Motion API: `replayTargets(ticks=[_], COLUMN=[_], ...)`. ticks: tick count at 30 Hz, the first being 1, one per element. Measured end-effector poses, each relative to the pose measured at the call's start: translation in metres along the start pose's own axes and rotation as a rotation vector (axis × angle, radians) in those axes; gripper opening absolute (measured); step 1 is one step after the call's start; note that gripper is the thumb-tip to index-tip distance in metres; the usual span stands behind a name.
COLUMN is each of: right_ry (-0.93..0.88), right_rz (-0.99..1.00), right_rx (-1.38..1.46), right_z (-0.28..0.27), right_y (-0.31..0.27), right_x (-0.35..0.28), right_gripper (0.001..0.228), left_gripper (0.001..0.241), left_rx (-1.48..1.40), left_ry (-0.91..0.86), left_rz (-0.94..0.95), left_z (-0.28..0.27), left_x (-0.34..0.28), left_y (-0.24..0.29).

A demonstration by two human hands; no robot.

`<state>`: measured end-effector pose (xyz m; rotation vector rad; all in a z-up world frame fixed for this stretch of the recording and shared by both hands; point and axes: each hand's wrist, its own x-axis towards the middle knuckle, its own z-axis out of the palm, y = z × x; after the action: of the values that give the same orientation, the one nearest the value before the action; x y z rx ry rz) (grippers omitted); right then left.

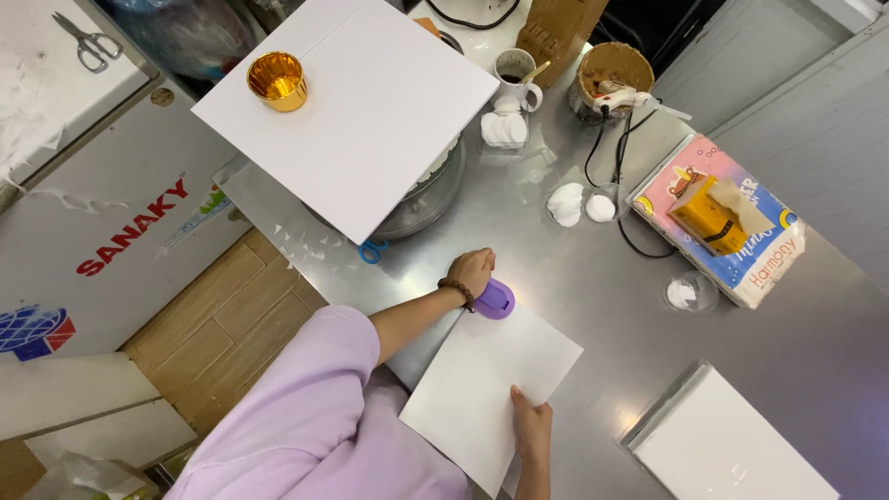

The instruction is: The recorder uses a circular hand punch tool to cut small circles from a white sheet of material on a stainless steel work table.

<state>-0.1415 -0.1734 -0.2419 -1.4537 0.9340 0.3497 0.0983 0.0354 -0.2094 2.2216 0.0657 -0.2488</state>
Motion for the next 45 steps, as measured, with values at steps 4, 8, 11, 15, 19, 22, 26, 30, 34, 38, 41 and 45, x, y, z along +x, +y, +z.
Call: replayTargets(ticks=[4,8,11,15,19,22,26,30,34,38,41,45], right_ry=[-0.004,0.054,0.064,0.053,0.087,0.058,0.023,0.059,0.013,0.001,0.024,0.031], right_rz=[-0.015,-0.084,-0.125,-0.172,-0.109,-0.102,-0.139,-0.097,-0.150,-0.134,-0.092,-0.028], right_rx=[0.036,-0.012,0.012,-0.003,-0.102,-0.068,-0.056,-0.132,-0.046,-0.017,-0.062,-0.073], right_z=[-0.003,0.000,0.000,0.004,0.002,0.002,-0.001,-0.002,-0.006,-0.006,-0.005,-0.005], right_y=[-0.001,-0.004,-0.013,-0.022,-0.022,-0.034,-0.029,-0.022,-0.014,-0.013,-0.015,-0.024], right_x=[-0.003,-0.005,-0.002,0.007,0.012,0.001,-0.001,0.006,0.013,0.013,0.015,0.012], right_gripper=[0.042,0.041,0.042,0.043,0.043,0.042,0.041,0.041,0.041,0.041,0.039,0.038], left_gripper=[0.024,0.034,0.039,0.039,0.038,0.037,0.036,0.035,0.033,0.032,0.031,0.030], left_rx=[0.135,0.295,0.330,0.299,0.322,0.288,0.287,0.296,0.282,0.282,0.282,0.270], left_ry=[0.097,0.185,0.187,0.121,0.132,0.137,0.124,0.124,0.113,0.110,0.092,0.090], left_rz=[0.093,0.204,0.194,0.177,0.191,0.180,0.169,0.159,0.154,0.167,0.158,0.141], left_z=[0.011,0.003,0.006,0.003,0.007,0.006,0.007,0.007,0.004,0.004,0.004,0.002], left_x=[0.004,-0.002,-0.010,-0.030,-0.030,-0.031,-0.029,-0.028,-0.029,-0.028,-0.027,-0.027], left_y=[0.006,0.020,0.017,0.018,0.008,0.010,0.009,0.010,0.012,0.010,0.012,0.016])
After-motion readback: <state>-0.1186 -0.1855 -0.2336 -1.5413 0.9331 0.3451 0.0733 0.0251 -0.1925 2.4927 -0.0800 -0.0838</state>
